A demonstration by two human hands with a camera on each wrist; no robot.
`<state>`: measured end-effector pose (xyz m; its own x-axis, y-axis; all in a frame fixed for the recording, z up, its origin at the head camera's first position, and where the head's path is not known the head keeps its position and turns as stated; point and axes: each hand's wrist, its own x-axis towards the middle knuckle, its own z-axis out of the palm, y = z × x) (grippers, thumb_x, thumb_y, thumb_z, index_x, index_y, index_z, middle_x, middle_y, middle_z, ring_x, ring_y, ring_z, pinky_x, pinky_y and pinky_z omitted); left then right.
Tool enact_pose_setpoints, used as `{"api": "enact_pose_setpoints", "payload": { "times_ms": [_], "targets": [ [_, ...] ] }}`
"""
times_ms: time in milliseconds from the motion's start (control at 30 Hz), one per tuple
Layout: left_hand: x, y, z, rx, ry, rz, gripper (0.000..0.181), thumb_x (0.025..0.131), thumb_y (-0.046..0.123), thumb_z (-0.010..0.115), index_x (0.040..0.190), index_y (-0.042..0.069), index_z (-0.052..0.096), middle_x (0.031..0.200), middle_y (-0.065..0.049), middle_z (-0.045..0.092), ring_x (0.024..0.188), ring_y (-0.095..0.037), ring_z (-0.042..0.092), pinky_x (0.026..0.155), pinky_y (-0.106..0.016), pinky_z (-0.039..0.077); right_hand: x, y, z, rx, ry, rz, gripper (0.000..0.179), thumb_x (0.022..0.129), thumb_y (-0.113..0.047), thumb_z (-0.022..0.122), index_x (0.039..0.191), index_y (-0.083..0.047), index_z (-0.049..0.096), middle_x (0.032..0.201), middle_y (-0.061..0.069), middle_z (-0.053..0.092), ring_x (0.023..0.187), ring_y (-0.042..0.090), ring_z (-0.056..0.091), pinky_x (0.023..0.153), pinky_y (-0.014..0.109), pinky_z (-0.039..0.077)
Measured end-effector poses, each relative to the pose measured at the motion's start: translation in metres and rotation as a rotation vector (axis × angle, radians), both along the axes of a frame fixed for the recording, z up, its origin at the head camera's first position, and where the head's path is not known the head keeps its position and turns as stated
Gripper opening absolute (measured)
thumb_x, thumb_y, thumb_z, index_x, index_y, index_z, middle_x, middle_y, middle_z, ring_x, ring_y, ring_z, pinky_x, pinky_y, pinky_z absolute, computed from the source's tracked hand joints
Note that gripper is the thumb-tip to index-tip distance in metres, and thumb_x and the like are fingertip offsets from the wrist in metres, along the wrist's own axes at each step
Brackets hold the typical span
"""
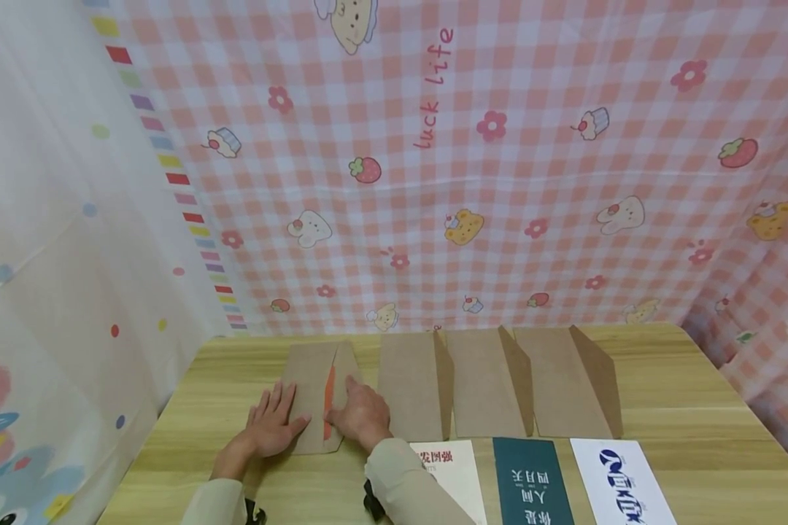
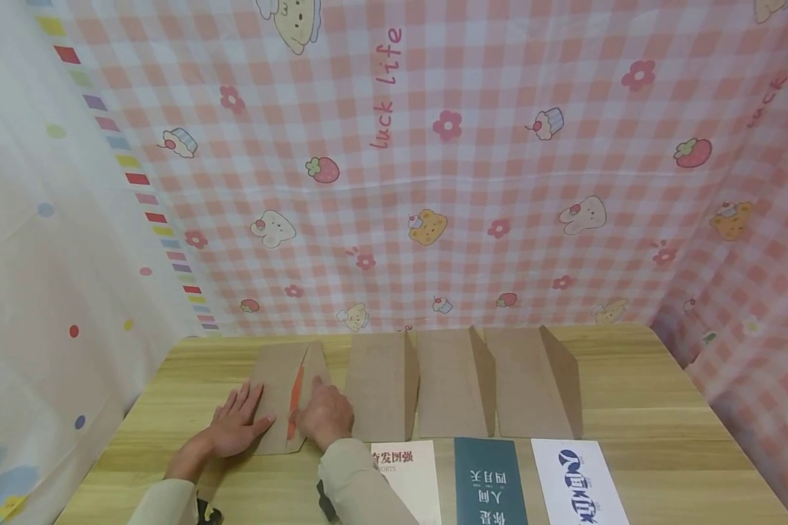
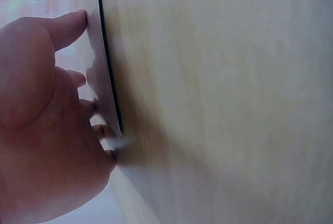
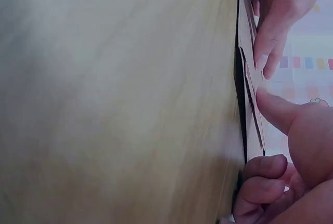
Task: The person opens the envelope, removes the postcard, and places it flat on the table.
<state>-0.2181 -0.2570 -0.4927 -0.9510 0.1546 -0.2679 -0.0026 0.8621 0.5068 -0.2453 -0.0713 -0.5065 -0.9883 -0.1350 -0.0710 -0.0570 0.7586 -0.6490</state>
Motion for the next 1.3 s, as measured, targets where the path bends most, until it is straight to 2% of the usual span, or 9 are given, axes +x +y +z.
{"api": "enact_pose_setpoints", "payload": {
  "times_ms": [133, 333, 533, 600, 933, 1300],
  "targets": [
    [0.0, 0.002, 0.001, -0.001, -0.003, 0.001, 0.074, 0.104, 0.033, 0.047, 0.155, -0.006, 0.011, 0.16, -0.032, -0.006, 0.146, -0.053, -0.009, 0.112, -0.069, -0.005, 0.0, 0.001, 0.0, 0.003, 0.002, -0.005, 0.081, 0.075, -0.036, 0.086, 0.143, -0.007, 0.053, 0.127, 0.016, 0.065, 0.113, 0.037, 0.062, 0.09, 0.047, 0.051],
    [-0.001, 0.002, 0.0, -0.007, -0.005, 0.002, 0.074, 0.104, 0.035, 0.047, 0.156, -0.005, 0.011, 0.16, -0.031, -0.005, 0.146, -0.053, -0.009, 0.112, -0.07, -0.005, 0.0, 0.002, 0.001, -0.007, -0.019, -0.018, 0.082, 0.075, -0.034, 0.087, 0.144, -0.008, 0.052, 0.131, 0.016, 0.064, 0.117, 0.036, 0.061, 0.093, 0.046, 0.05],
    [-0.004, -0.002, -0.008, 0.031, 0.018, -0.004, 0.08, 0.102, 0.042, 0.048, 0.155, -0.006, 0.013, 0.159, -0.035, -0.004, 0.145, -0.054, -0.009, 0.111, -0.07, -0.008, 0.001, 0.003, 0.0, -0.03, -0.025, -0.014, 0.08, 0.075, -0.031, 0.087, 0.144, -0.009, 0.053, 0.132, 0.015, 0.063, 0.119, 0.035, 0.06, 0.094, 0.046, 0.05],
    [-0.004, -0.003, -0.011, 0.016, 0.014, -0.01, 0.081, 0.102, 0.044, 0.046, 0.156, -0.005, 0.011, 0.16, -0.034, -0.005, 0.146, -0.053, -0.01, 0.112, -0.069, -0.008, 0.001, 0.004, 0.0, -0.036, -0.027, -0.013, 0.079, 0.075, -0.03, 0.087, 0.143, -0.009, 0.053, 0.133, 0.014, 0.063, 0.121, 0.035, 0.059, 0.095, 0.046, 0.05],
    [0.0, 0.002, 0.0, -0.006, 0.019, -0.003, 0.073, 0.103, 0.033, 0.049, 0.155, -0.007, 0.016, 0.159, -0.035, -0.002, 0.145, -0.056, -0.006, 0.111, -0.071, -0.002, 0.001, 0.006, 0.002, -0.056, -0.02, 0.031, 0.077, 0.077, -0.027, 0.086, 0.144, -0.007, 0.052, 0.137, 0.013, 0.06, 0.125, 0.034, 0.057, 0.099, 0.045, 0.048],
    [-0.003, 0.0, -0.003, -0.009, -0.002, -0.007, 0.073, 0.104, 0.034, 0.047, 0.156, -0.005, 0.014, 0.159, -0.033, -0.005, 0.145, -0.054, -0.009, 0.112, -0.07, -0.004, 0.001, 0.009, 0.001, -0.101, -0.021, 0.048, 0.075, 0.078, -0.021, 0.084, 0.144, -0.006, 0.052, 0.14, 0.012, 0.058, 0.127, 0.033, 0.056, 0.101, 0.044, 0.047]
  ]
}}
